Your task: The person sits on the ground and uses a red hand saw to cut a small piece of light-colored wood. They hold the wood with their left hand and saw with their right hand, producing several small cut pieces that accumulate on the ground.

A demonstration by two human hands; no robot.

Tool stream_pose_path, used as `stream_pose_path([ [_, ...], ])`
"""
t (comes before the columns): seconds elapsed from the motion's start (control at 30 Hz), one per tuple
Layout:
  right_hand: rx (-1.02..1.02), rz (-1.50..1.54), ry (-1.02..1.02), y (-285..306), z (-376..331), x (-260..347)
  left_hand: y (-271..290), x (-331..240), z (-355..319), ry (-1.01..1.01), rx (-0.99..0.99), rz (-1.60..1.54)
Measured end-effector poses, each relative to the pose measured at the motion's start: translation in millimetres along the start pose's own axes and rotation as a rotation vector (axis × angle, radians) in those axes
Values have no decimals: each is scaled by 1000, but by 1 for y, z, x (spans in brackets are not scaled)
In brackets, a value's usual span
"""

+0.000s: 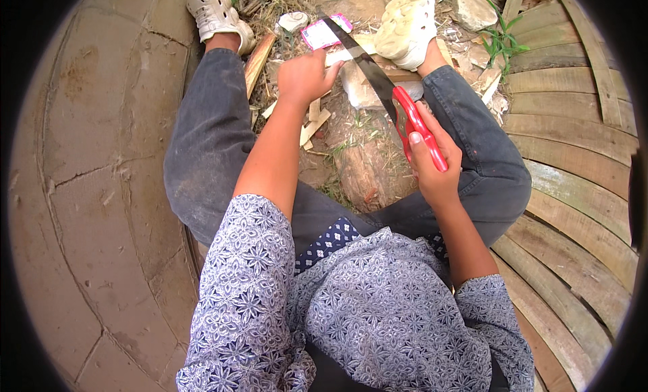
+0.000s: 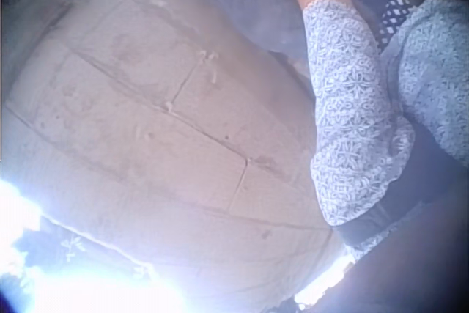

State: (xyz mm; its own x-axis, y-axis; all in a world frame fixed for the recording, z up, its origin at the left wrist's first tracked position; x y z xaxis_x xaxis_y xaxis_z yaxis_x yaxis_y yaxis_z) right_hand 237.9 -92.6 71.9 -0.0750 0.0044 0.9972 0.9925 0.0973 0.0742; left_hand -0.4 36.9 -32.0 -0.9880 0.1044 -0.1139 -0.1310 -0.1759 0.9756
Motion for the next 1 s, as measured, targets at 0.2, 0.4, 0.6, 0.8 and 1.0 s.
stream_pose_path([
  [0.2,-12,-100,121,0,-4,4,-1,-1,1,-27,30,10],
  [0.4,-13,-309,-19,37,-81,45,-1,2,1,-32,67,21],
  [0.6,-33,-251,97,20,-25,22,2,-7,-2,-16,77,45],
  [0.8,-5,-81,-49,7,7,11,-5,10,5,11,144,22],
  [1.0,31,-121,70,-2,-10,4,-20,25,34,-6,472,-175],
])
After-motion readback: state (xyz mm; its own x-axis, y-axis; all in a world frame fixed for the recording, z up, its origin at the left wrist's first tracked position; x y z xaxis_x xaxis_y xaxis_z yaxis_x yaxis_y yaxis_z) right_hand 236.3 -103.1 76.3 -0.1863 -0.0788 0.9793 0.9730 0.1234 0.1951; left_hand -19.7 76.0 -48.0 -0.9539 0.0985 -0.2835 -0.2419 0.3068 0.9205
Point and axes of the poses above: each hand's wrist, its own z-axis towards the middle knuckle, its own y-axis out of the back of the hand, x = y × z, the point moved 5 cm from there along z, towards the middle knuckle, and after that the axes turned 6 degrees about z, right-handed, at the moved point
